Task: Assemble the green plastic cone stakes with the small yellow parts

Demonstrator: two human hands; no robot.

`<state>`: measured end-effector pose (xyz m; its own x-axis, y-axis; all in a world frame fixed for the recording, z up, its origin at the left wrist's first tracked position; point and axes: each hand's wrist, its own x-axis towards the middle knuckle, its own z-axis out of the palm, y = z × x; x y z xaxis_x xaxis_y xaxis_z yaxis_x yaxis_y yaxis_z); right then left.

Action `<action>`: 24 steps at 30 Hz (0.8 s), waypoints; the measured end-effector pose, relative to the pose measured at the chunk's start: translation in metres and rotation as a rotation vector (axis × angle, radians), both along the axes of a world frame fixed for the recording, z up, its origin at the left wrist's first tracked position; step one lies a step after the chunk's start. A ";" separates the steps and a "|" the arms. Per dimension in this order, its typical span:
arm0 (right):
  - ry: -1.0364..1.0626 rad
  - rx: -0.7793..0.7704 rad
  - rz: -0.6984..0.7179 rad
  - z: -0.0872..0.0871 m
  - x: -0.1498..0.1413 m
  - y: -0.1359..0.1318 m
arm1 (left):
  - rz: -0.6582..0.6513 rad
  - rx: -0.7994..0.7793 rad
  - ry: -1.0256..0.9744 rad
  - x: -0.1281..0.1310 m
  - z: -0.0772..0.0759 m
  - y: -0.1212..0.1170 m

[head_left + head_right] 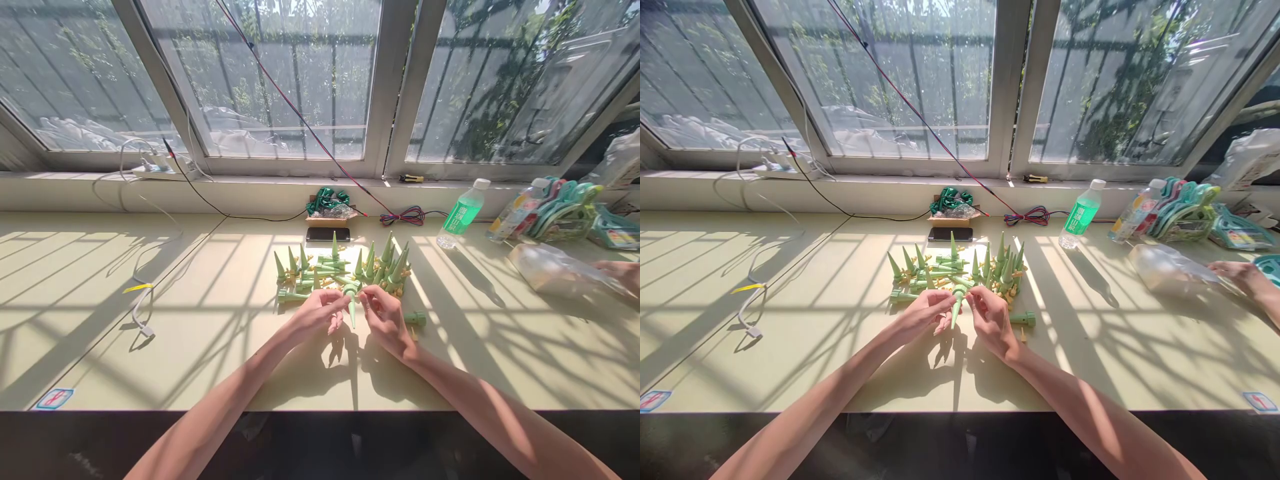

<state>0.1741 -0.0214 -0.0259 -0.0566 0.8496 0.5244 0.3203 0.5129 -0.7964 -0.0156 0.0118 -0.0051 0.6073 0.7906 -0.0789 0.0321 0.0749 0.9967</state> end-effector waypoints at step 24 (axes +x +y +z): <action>0.014 -0.089 -0.042 -0.003 -0.001 -0.001 | 0.167 0.594 0.115 0.005 0.002 -0.009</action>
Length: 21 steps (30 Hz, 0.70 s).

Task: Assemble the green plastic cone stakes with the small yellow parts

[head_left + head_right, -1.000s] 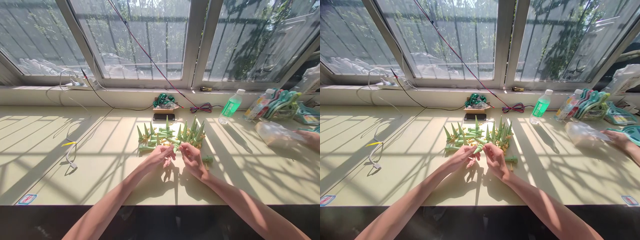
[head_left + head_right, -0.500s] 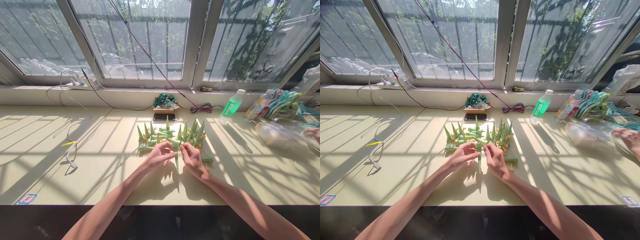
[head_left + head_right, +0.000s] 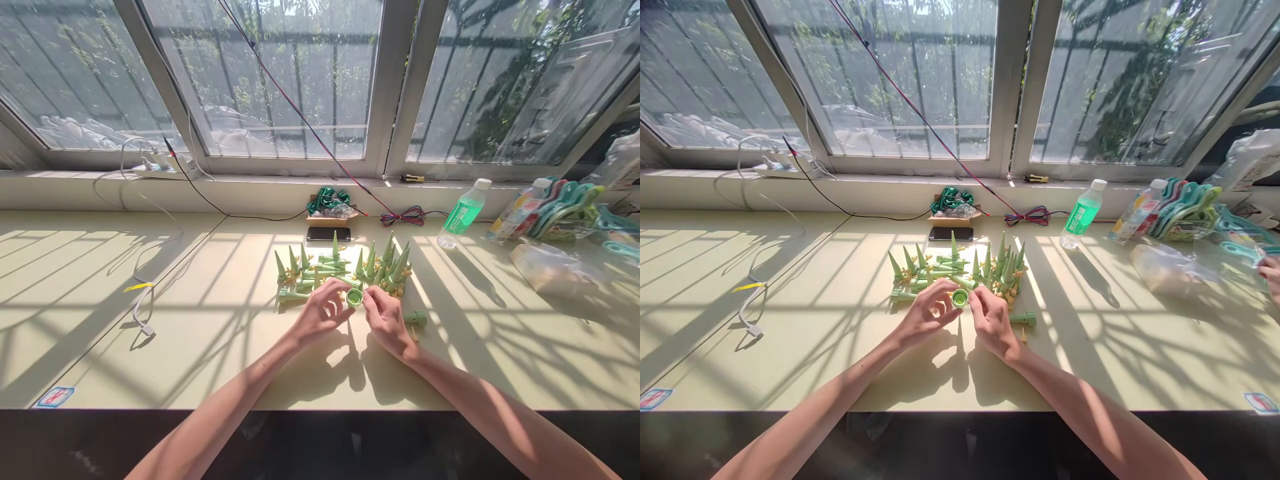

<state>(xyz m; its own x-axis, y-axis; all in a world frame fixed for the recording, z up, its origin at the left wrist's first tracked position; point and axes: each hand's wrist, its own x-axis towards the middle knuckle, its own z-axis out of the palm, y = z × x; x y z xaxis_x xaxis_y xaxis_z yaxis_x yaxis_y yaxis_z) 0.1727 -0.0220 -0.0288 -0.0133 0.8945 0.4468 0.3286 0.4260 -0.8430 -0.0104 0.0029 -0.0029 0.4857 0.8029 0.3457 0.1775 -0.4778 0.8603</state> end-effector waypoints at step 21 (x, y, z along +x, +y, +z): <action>-0.025 0.096 0.072 0.005 0.002 -0.001 | -0.217 -0.636 -0.153 -0.003 0.000 0.008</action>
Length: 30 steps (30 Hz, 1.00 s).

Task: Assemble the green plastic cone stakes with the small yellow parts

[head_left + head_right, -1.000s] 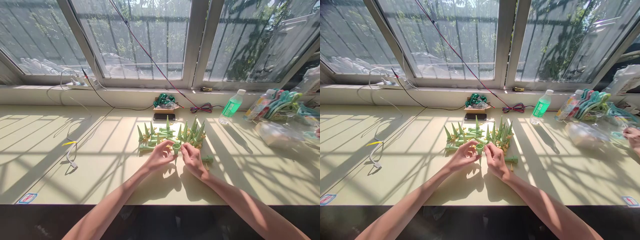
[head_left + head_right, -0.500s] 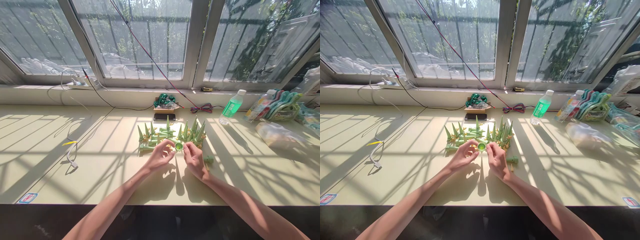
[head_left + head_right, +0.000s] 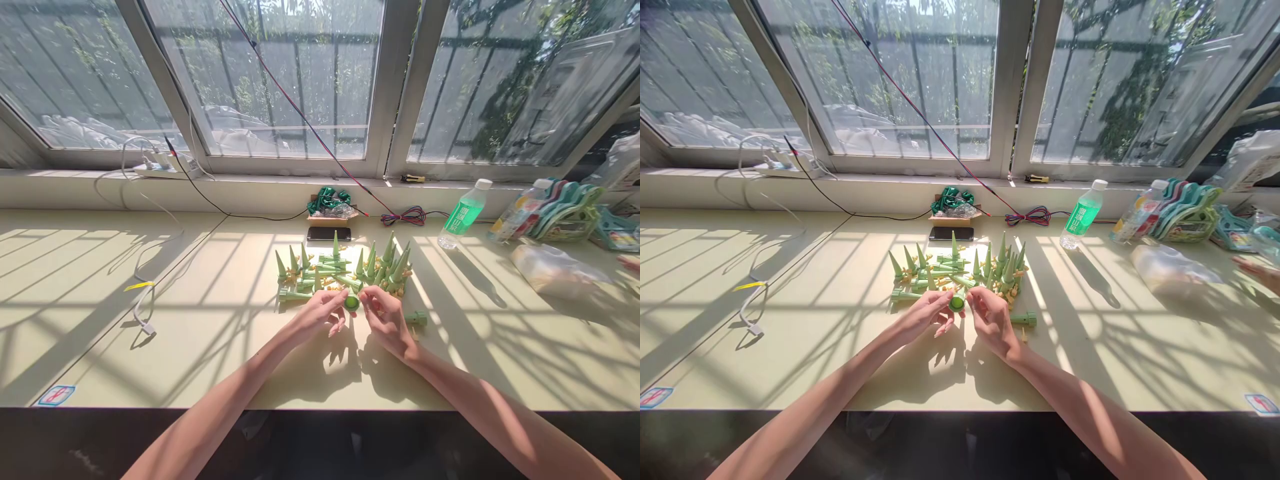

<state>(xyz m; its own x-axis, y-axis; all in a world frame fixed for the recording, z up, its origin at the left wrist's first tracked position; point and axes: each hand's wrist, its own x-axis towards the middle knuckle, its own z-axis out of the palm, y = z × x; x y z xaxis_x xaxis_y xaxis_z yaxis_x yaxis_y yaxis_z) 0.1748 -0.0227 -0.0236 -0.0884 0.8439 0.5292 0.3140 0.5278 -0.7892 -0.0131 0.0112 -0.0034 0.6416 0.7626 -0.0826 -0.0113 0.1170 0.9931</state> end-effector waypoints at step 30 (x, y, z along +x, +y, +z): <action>0.128 0.001 -0.074 -0.006 -0.004 0.002 | 0.213 0.148 0.105 0.004 0.005 -0.002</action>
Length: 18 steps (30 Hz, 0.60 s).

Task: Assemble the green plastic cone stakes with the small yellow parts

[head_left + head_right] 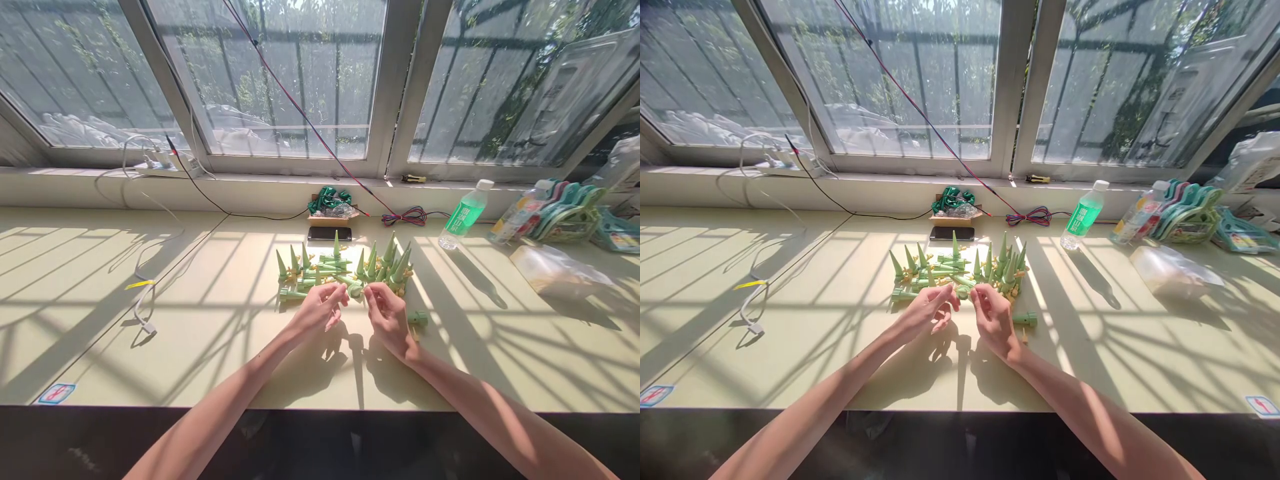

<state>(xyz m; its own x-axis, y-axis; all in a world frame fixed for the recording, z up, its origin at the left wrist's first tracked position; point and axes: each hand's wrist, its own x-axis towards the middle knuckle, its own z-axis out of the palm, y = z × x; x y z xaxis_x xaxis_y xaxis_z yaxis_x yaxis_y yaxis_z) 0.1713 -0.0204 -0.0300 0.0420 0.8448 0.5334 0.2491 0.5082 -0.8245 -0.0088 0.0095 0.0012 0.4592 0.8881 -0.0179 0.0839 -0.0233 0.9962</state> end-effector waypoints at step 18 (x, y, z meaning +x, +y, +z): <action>-0.089 0.023 0.071 0.002 0.003 -0.001 | -0.115 -0.106 -0.080 -0.006 -0.004 0.003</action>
